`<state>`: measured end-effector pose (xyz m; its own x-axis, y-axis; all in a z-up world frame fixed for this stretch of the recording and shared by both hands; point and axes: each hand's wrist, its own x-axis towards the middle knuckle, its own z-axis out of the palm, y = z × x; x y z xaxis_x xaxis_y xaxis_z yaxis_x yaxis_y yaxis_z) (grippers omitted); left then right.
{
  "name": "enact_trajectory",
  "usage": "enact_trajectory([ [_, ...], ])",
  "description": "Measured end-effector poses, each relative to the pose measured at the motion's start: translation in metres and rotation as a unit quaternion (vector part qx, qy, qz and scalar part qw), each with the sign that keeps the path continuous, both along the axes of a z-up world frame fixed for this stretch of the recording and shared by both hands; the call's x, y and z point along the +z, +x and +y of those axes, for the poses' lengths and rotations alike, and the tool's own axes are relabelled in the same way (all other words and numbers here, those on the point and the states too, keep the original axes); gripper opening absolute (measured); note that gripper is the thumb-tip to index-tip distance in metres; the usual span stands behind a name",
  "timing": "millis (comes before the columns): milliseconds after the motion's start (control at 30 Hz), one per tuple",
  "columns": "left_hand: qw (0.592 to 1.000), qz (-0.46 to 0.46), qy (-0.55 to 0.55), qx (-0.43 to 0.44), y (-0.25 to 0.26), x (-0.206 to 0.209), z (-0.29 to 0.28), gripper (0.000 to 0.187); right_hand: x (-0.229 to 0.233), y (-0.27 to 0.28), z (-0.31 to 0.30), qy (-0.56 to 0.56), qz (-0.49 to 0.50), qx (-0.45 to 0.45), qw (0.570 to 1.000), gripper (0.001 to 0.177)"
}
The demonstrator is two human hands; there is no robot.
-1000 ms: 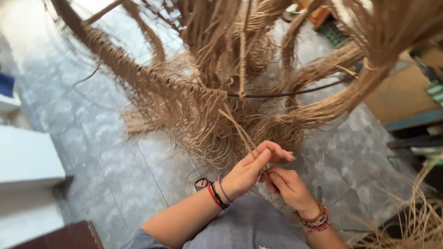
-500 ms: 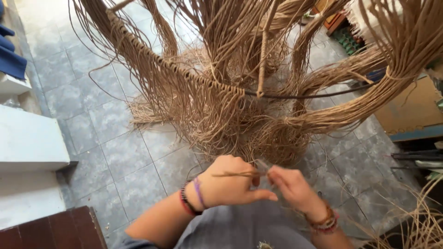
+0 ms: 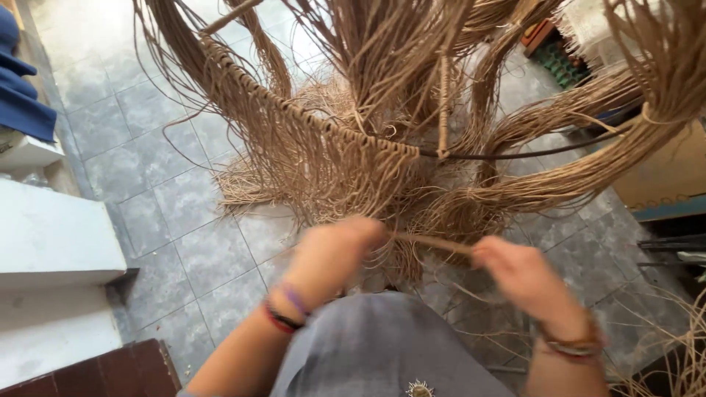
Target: Weaving natural fiber strands onto a circular frame to create a furniture piece
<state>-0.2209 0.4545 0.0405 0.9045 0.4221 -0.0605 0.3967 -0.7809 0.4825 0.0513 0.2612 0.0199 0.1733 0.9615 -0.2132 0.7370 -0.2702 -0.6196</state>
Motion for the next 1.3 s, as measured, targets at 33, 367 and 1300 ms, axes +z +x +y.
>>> enact_trajectory([
  [33,0.997,-0.034,0.019,0.069,-0.017,-0.010,0.017,0.016,0.006,0.010,-0.003,-0.042,-0.018,-0.027,0.999,0.030],
  [367,0.978,-0.128,-0.148,-0.078,0.023,0.027,-0.033,0.059,0.015,-0.059,0.044,0.068,-0.068,0.133,0.986,0.019],
  [1300,0.985,-0.053,-0.149,-0.067,-0.019,0.019,0.005,0.025,0.041,-0.084,0.064,0.066,-0.017,0.072,0.995,0.020],
])
